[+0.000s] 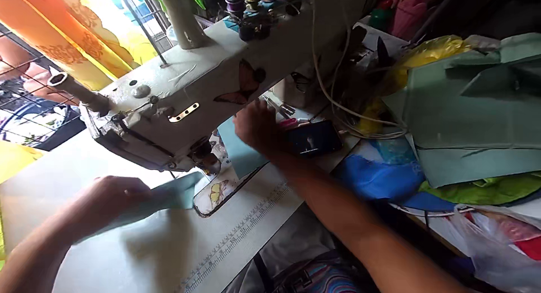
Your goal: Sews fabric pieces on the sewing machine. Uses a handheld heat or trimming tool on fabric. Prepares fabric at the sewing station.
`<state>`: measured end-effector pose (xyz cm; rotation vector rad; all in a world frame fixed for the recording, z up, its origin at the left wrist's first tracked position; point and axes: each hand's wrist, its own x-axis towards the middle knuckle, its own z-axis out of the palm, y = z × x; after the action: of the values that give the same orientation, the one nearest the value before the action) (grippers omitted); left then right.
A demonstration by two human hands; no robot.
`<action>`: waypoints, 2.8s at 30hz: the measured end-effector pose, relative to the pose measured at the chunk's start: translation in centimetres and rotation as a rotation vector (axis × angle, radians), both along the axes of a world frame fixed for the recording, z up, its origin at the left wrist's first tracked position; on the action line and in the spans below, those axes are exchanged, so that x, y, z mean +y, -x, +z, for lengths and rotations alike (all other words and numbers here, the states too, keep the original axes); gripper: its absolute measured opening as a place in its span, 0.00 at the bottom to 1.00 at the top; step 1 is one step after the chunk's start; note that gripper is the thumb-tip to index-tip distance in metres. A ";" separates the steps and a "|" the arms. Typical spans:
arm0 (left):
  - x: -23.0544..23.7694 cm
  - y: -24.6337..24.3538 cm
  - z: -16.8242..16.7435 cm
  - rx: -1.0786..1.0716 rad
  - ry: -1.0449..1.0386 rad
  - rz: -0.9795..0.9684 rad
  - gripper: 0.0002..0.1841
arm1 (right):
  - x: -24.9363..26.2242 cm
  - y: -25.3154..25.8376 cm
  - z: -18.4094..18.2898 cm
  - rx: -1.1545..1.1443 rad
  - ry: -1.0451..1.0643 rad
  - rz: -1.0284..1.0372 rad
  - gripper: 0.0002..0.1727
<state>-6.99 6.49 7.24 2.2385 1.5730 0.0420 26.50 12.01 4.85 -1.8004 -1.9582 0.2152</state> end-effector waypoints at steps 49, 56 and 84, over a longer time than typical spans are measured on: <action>-16.9 -2.2 -0.7 -0.848 0.075 0.615 0.21 | -15.4 -0.9 -0.9 0.897 0.572 0.576 0.30; -13.0 -4.9 -3.1 -1.197 -0.343 0.819 0.08 | -17.1 -3.1 -1.7 0.998 0.561 0.588 0.30; -9.8 -6.4 -3.1 -1.296 -0.529 0.785 0.11 | -17.0 -2.8 -1.5 1.002 0.542 0.647 0.34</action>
<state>-0.60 -3.29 4.12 1.0717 1.4881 1.8305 29.28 -4.98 3.36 -0.8581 -1.6598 1.6170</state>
